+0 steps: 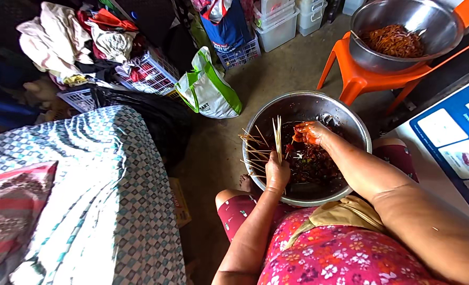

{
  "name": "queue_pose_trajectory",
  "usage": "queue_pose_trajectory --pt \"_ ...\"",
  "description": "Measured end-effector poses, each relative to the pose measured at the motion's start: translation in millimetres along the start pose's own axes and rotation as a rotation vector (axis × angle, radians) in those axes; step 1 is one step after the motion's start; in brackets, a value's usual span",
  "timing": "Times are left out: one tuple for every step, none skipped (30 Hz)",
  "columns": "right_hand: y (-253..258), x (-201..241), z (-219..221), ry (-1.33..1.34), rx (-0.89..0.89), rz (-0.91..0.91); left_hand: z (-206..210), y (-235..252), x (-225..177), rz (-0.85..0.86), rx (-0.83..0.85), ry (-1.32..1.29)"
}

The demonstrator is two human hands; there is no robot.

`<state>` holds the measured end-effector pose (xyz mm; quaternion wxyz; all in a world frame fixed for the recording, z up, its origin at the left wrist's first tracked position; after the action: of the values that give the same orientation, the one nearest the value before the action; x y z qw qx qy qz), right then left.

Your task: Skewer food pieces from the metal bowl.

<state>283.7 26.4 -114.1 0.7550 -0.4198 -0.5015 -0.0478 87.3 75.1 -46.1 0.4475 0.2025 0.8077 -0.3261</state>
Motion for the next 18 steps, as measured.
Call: queue_pose_trajectory --pt "-2.2 2.6 0.0 -0.019 -0.010 -0.007 0.1 -0.1 0.0 -0.004 0.002 0.007" --pt "-3.7 4.7 -0.3 -0.039 -0.020 -0.014 0.3 -0.3 0.1 -0.009 0.004 0.015" --pt "-4.0 6.0 -0.8 -0.054 -0.027 -0.021 0.6 -0.3 0.3 -0.013 0.008 0.021" --pt "-4.5 7.3 -1.0 -0.068 -0.031 -0.027 0.8 0.0 0.4 -0.015 0.009 0.025" --pt "-5.7 8.6 -1.0 -0.077 -0.033 -0.031 1.1 0.1 0.4 -0.018 0.012 0.029" --pt "-6.1 9.3 -1.2 -0.086 -0.033 -0.037 1.3 -0.2 0.4 -0.022 0.015 0.034" --pt "-6.4 9.9 -0.7 -0.097 -0.029 -0.044 1.5 -0.5 0.0 -0.026 0.018 0.040" --pt "-6.3 10.3 -0.1 -0.110 -0.025 -0.049 1.6 -0.7 -0.3 -0.029 0.020 0.043" --pt "-6.6 10.4 1.0 -0.120 -0.022 -0.051 1.7 -0.9 -0.5 -0.030 0.023 0.047" --pt "-7.2 10.2 2.3 -0.124 -0.015 -0.046 1.7 -1.3 -0.9 -0.027 0.022 0.045" --pt "-7.3 9.5 3.4 -0.117 -0.006 -0.039 1.7 -1.4 -1.2 -0.023 0.022 0.042" --pt "-7.0 8.6 4.5 -0.100 0.007 -0.034 1.6 -1.3 -1.3 -0.018 0.022 0.036" --pt "-6.5 7.9 4.7 -0.078 0.016 -0.029 1.4 -0.9 -1.8 -0.009 0.019 0.025" --pt "-6.1 7.8 4.2 -0.058 0.018 -0.027 1.2 -0.1 -2.0 0.002 0.016 0.012" --pt "-5.7 7.5 3.4 -0.047 0.019 -0.023 1.1 0.6 -1.8 0.012 0.014 0.000" --pt "-4.9 7.1 2.6 -0.043 0.022 -0.021 1.2 0.9 -1.4 0.019 0.012 -0.009" --pt "-5.3 7.6 2.2 -0.046 0.024 -0.021 1.4 1.0 -1.2 0.023 0.014 -0.018" --pt "-5.7 8.5 2.4 -0.062 0.029 -0.025 1.6 1.0 -1.1 0.024 0.015 -0.026"
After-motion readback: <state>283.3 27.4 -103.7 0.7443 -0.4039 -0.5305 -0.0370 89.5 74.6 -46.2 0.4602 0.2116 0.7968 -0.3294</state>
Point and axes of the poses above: each hand's wrist, its own y-axis towards the middle knuckle, its own z-axis out of the palm, x = y × z, the point moved 10 cm from there along y, towards the middle knuckle, and after that the axes turned 13 degrees about -y, right-handed, at the moved point
